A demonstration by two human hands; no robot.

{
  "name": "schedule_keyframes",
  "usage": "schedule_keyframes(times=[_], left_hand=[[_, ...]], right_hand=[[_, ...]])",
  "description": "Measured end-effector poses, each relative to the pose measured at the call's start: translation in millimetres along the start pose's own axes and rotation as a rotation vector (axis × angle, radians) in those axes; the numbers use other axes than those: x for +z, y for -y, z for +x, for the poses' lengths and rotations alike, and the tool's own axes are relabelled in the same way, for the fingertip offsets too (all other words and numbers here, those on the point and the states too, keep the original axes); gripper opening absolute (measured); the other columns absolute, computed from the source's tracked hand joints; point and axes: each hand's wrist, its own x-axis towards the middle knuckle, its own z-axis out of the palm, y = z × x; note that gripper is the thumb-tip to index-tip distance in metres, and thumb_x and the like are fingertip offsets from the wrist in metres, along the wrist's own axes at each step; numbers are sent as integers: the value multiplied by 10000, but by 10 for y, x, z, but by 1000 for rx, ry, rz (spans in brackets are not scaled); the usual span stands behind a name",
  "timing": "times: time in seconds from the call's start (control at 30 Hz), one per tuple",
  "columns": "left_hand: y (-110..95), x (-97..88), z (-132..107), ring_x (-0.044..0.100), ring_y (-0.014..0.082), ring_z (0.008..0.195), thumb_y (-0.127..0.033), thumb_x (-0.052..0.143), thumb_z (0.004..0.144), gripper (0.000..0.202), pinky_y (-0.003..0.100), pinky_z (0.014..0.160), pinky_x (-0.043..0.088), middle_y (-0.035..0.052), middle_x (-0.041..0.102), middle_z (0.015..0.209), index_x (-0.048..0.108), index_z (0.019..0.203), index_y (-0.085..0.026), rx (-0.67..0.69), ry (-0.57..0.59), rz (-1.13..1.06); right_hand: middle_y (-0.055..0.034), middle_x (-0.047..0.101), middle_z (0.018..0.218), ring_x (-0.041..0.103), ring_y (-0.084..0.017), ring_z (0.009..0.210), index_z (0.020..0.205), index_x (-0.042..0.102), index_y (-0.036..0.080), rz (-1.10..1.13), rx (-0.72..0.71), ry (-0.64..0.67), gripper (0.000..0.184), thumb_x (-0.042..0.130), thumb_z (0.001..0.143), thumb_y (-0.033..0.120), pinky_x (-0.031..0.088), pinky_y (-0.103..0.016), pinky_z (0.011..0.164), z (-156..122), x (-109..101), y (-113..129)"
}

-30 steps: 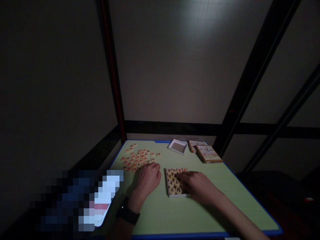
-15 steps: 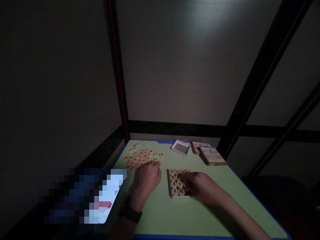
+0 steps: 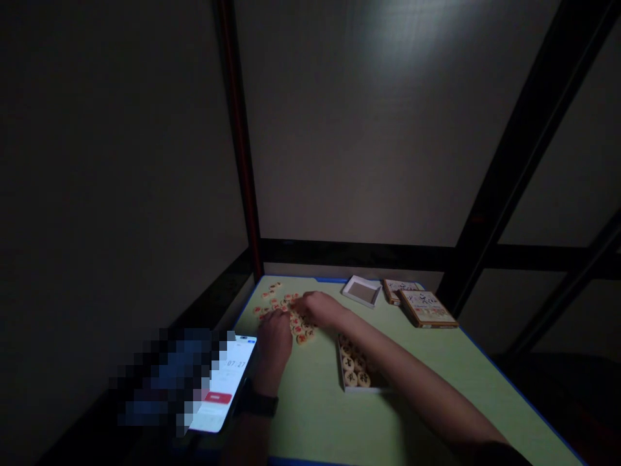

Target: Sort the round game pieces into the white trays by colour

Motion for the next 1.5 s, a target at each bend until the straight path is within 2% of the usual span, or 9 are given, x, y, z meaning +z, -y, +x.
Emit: schedule_keyframes(times=[0.1,0.27,0.43,0.73,0.9,1.03,1.2,1.3,1.5], left_hand=[[8,58,21,577,252,1120,-10,394,884,394,345,935,452,137,675,1152,687,1112,-144,26,-4,9],[-3,76,41,569,258,1122,-11,394,882,393,350,939,446,125,695,1118,704,1074,-158,18,-19,-10],[-4,73,53,571,274,1123,-17,381,888,383,367,926,461,148,697,1107,709,1053,-128,19,-18,1],[14,118,68,574,235,1138,-12,436,870,397,335,957,441,111,698,1155,684,1133,-175,17,-42,-9],[-7,105,59,546,239,1144,-21,438,869,430,343,951,439,103,680,1212,659,1196,-192,60,-21,-4],[-13,141,69,528,252,1145,-27,409,877,446,355,977,420,93,658,1235,661,1205,-194,107,4,0],[13,225,91,518,250,1124,-31,397,873,457,349,964,414,91,638,1205,668,1193,-215,128,-32,16],[34,270,116,519,250,1114,-30,403,868,456,347,957,419,103,628,1181,676,1187,-209,129,-50,20],[65,326,150,527,245,1102,-16,428,855,463,352,962,418,114,616,1134,670,1207,-193,117,-54,34]], right_hand=[[-112,720,1105,666,-243,998,1058,721,214,-66,5,50,277,558,848,140,466,-287,768,287,77,1],[-160,728,1066,690,-276,975,1047,731,162,-142,30,108,248,545,887,193,506,-314,758,461,184,-8],[-214,703,1109,688,-309,995,1092,708,101,-160,30,118,275,565,880,200,518,-340,777,516,206,0],[-167,694,1075,682,-251,934,1181,639,134,-75,16,39,338,599,845,145,494,-298,775,387,98,-24],[-108,676,1055,636,-198,1009,1070,699,144,5,-11,-48,335,574,784,20,457,-241,866,-120,-132,-210],[-104,679,1054,635,-184,963,1059,703,137,136,23,-154,337,519,810,4,457,-248,856,-926,-244,-308],[-89,690,939,648,-182,831,999,662,149,202,196,-93,216,500,872,83,463,-255,734,-1767,-215,-167],[-125,689,981,670,-197,822,1058,638,135,113,304,-36,209,469,940,165,465,-271,714,-1925,-85,-65],[-145,716,965,711,-235,819,1129,631,130,-166,360,48,233,561,933,234,476,-277,667,-1839,194,-77]])
